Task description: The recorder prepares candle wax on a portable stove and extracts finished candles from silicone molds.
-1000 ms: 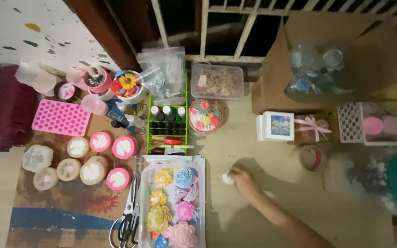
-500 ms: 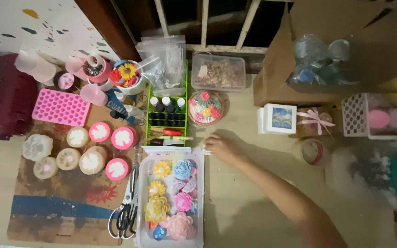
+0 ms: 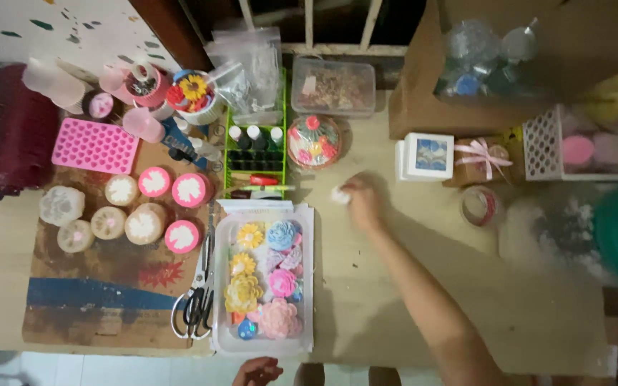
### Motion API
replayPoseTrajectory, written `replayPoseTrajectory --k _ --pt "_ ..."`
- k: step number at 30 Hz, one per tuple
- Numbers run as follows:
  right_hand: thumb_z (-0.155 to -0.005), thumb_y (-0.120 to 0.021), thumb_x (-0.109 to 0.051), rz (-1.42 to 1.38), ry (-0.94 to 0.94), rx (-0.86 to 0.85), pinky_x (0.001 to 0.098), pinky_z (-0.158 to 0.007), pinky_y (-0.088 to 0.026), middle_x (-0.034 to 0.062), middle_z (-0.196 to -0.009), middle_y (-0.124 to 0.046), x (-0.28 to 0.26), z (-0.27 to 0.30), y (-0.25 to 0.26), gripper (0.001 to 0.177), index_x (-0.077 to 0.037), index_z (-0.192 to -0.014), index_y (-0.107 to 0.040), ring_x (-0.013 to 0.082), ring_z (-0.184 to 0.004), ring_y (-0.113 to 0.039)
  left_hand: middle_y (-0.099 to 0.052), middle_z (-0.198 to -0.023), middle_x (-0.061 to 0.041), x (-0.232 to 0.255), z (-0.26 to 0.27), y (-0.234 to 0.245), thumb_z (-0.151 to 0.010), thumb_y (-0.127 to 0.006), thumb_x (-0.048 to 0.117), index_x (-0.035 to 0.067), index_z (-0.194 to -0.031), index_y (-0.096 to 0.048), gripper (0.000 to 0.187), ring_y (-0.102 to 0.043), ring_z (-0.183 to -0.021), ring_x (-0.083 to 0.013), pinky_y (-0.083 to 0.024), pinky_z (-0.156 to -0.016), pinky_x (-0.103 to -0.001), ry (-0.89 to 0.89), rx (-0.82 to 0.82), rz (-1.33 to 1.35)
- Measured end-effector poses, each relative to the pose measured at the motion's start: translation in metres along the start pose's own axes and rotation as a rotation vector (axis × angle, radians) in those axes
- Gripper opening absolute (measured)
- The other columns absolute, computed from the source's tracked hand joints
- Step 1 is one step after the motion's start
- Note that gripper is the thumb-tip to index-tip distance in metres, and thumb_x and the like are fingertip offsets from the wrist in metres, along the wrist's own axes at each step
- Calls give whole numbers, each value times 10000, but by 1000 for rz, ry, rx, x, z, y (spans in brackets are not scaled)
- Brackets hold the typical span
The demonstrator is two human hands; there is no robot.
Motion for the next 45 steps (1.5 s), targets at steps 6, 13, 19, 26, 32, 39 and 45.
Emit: replayPoseTrajectory --k 6,13,19,26,32,39,45 --pt "-757 -644 62 -22 404 -390 433 -1021 -496 94 -1143 -701 -36 137 10 283 -109 -943 -771 300 -1184 -606 -613 -1328 -248 49 -34 -42 -967 -595 487 -31 -1356 -521 652 -665 -1173 -395 -513 -1006 -545 178 59 -74" --pt "-720 -719 -23 -11 459 -607 421 -1030 -457 77 -1108 -705 -34 146 20 154 -101 -844 -766 328 -1208 -577 -703 -1118 -225 82 -34 -93 -1001 -573 470 -75 -1310 -609 628 -718 -1059 -341 -563 -960 -487 131 150 -381" --pt "-768 -692 -60 12 720 -571 305 -994 -498 33 -1183 -696 -81 139 -5 81 -77 -827 -744 230 -1226 -568 -672 -1198 -245 57 -49 -56 -1012 -552 415 -70 -1268 -580 549 -741 -1027 -350 -588 -938 -511 -22 -26 -381" --pt "-830 -681 -64 88 649 -702 324 -1008 -491 6 -1163 -680 12 199 96 67 -83 -842 -744 212 -1222 -558 -702 -1149 -245 78 -46 -53 -1054 -524 449 -75 -1305 -597 586 -739 -1067 -351 -589 -966 -518 121 31 -458" --pt "-888 -694 -77 -38 71 -399 260 -919 -569 0 -1156 -695 46 263 29 206 -81 -1091 -727 125 -1106 -655 -712 -1163 -232 89 -64 -92 -1023 -512 409 -75 -1286 -603 558 -739 -1042 -332 -582 -948 -498 121 19 -534" --pt "-1056 -598 -258 -643 -585 -92 414 -877 -559 123 -1043 -703 -173 236 22 245 -46 -1145 -682 268 -972 -679 -689 -1200 -253 80 -97 -116 -1032 -516 310 -87 -1280 -607 477 -736 -1039 -361 -582 -953 -499 124 -86 -467" --pt "-871 -673 -225 95 -432 211 476 -840 -540 132 -1079 -711 2 305 71 375 -41 -1198 -662 284 -978 -678 -648 -1280 -297 36 -112 -41 -1022 -581 262 -69 -1306 -577 436 -734 -1075 -418 -585 -968 -568 170 -202 -307"
Point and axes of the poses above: each hand's wrist, its own z-axis away from the middle knuckle, its own y-axis out of the back of the hand, x = y × z, the point moved 1 cm from there along -z, towards the middle knuckle
